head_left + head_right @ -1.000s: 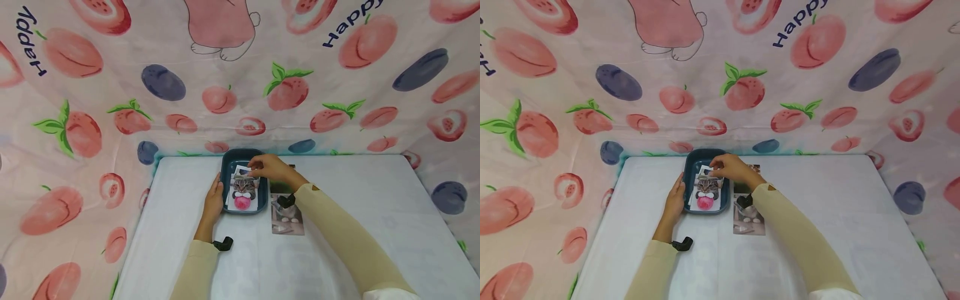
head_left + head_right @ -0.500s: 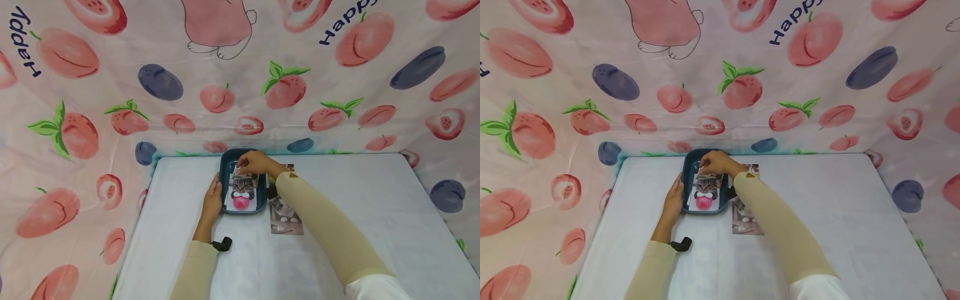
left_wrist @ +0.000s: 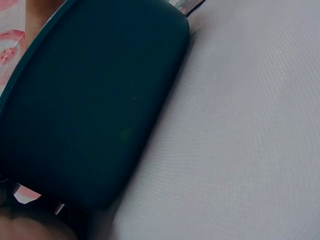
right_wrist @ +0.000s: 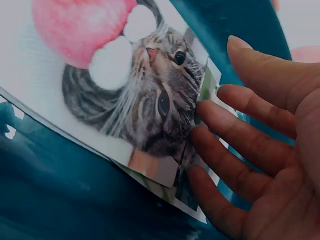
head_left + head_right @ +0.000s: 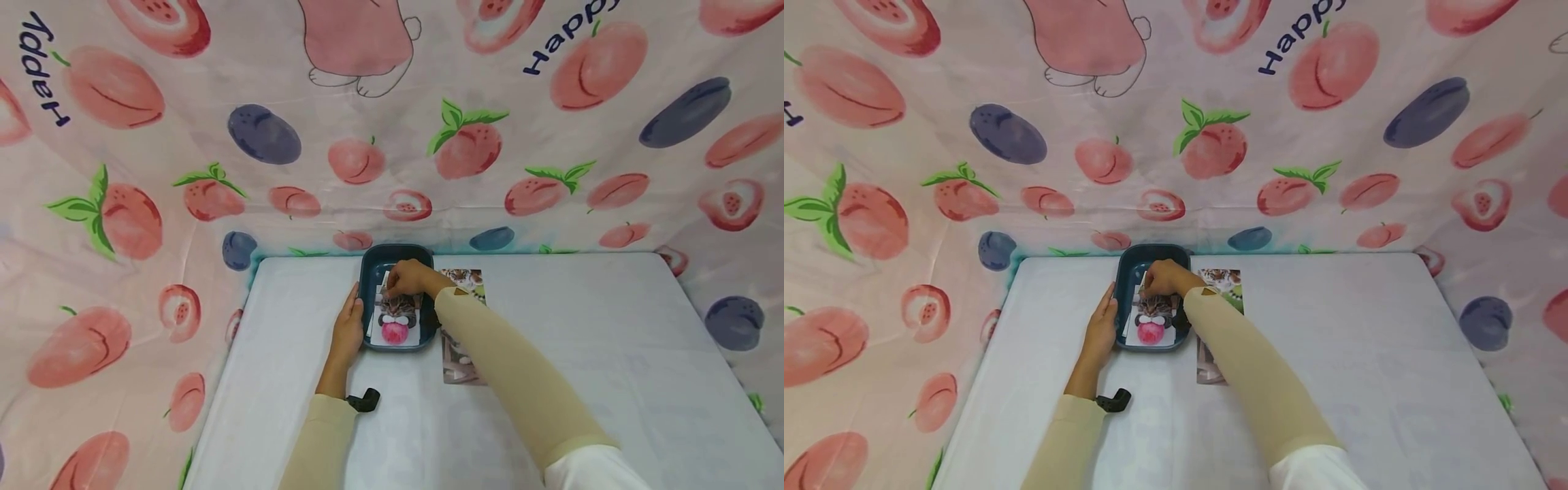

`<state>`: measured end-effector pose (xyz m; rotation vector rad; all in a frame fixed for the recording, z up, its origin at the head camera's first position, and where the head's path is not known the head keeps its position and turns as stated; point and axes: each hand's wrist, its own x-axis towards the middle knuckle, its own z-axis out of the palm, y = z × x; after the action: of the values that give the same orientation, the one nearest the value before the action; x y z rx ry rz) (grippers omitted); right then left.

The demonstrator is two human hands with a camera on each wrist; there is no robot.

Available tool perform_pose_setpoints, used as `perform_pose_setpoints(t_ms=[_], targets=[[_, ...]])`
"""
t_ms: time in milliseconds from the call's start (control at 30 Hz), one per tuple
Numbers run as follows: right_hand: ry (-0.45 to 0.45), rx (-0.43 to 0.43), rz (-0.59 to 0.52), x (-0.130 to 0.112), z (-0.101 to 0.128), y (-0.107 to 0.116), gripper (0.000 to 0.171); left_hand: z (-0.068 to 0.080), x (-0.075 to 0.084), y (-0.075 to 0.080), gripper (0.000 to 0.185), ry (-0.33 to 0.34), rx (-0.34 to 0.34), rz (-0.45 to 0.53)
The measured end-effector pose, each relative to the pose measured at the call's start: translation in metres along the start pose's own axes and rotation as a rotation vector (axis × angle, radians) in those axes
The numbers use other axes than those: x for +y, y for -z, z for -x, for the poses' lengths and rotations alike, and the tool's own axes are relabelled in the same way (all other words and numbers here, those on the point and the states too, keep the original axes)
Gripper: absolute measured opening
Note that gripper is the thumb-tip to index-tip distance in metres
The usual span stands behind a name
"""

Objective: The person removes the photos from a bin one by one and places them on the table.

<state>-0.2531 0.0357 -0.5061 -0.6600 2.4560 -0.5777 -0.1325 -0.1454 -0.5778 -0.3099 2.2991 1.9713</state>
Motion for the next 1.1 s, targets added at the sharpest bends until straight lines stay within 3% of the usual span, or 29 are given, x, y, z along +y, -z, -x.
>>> perform_pose_setpoints(t_ms=[300,533,1100], targets=[[-0.031,-0.003,-0.036,0.003,-0.005,-0.006,0.019,-0.001,-0.001,0.000,0.051,-0.001,-0.006,-0.009],[0.010,0.009,-0.066,0.003,-0.004,-0.003,0.013,-0.002,0.000,0.000,0.051,0.008,-0.005,-0.007],[0.057,0.007,-0.104,0.006,0.005,0.006,0.019,-0.004,0.002,0.002,0.049,-0.002,-0.004,-0.016]])
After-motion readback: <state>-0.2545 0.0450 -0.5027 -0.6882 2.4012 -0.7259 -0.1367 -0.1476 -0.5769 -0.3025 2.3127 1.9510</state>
